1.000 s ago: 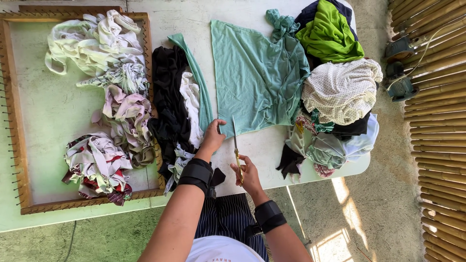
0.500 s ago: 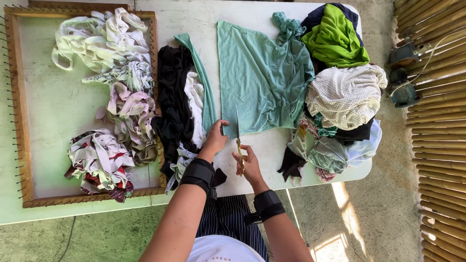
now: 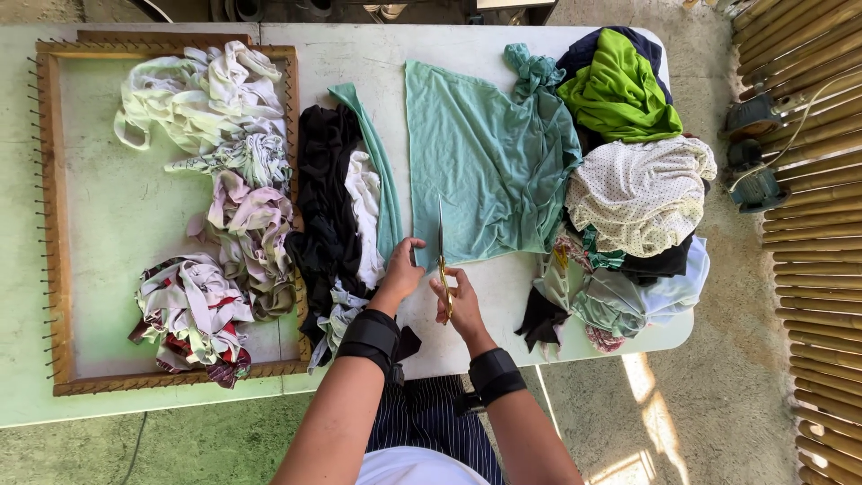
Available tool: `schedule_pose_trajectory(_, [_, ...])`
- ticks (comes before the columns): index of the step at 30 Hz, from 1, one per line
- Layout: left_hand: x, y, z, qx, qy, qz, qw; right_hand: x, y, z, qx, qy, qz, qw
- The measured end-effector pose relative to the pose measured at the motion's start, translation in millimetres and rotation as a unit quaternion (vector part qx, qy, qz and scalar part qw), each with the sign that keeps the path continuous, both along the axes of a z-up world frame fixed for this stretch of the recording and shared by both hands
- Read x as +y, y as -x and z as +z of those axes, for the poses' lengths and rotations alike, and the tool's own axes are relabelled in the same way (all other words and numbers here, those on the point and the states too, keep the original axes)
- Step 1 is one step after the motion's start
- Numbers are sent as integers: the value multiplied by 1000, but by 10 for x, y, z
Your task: The person cuts a light blue garment into thin strips by holding it with one hand and snipping it with handheld scissors in the other, shifting the garment on a table as needed.
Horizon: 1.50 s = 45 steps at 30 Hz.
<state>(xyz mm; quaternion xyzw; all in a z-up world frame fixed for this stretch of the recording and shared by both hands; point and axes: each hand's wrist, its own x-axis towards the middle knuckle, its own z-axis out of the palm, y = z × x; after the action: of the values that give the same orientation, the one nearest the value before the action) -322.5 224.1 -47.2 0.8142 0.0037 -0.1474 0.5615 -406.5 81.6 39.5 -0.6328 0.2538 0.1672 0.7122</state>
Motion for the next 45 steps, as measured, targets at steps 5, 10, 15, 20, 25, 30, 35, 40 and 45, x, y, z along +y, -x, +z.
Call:
schedule_pose_trajectory(5, [-7,13,68,-2,-6,3,1000,-16,-175,-14,-14,5,4,1000])
schedule_pose_trajectory(10, [-20,18,206,27,-12,0,1000,-36,-230,33,-10,46,21,999])
schedule_pose_trajectory(15, [-17,7,251,45,-20,1,999,-83,-394,-6,-7,8,10,1000])
schedule_pose_trajectory(20, [-31,19,184,53,-20,5,998,-100,-632,15,-16,-5,5,1000])
schedule_pose_trajectory(25, [-23,18,241,59,-10,7,998,-104,-677,-108,-20,11,12,1000])
schedule_pose_trajectory(30, [-26,26,271,49,-6,7,999,-129,-747,-14,-19,22,20,999])
schedule_pose_trajectory(35, [-19,18,177,33,-18,0,999,-147,-1002,66,-13,8,15,1000])
schedule_pose_trajectory(40, [-5,-14,392,36,-39,-14,999,-178,-1124,21,-15,19,20,1000])
schedule_pose_trajectory(45, [-52,-178,903,11,-193,-42,980,-224,-1130,-130,-38,29,29,998])
